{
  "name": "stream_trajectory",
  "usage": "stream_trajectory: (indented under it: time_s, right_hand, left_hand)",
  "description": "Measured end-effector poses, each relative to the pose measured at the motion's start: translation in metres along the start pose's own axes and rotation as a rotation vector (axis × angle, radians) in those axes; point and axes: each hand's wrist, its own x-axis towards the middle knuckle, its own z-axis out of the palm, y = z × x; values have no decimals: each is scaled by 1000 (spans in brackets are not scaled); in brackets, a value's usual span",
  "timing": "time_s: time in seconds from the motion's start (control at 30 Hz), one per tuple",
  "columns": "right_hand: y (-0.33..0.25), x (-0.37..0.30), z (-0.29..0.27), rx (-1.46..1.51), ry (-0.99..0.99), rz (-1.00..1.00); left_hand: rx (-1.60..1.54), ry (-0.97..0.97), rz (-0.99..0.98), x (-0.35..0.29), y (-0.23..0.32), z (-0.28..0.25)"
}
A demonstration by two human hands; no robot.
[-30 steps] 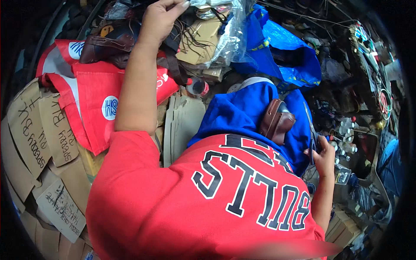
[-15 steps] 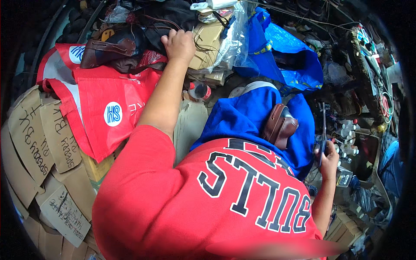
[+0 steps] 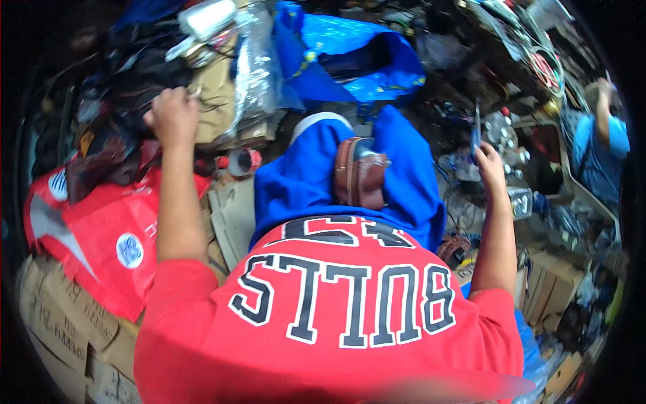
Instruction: Stitching a leather shoe upper by hand using a needle and thread.
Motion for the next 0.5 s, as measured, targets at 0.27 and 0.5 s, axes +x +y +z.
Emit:
stream_trajectory:
  time_s: [0.27, 0.5]
  right_hand:
    - [-13, 86, -26, -463, 211, 82]
    - [1, 169, -40, -853, 180, 306]
  left_hand:
    - [-712, 53, 536, -54, 110, -42]
    - [-1255, -1022, 150, -90, 155, -60]
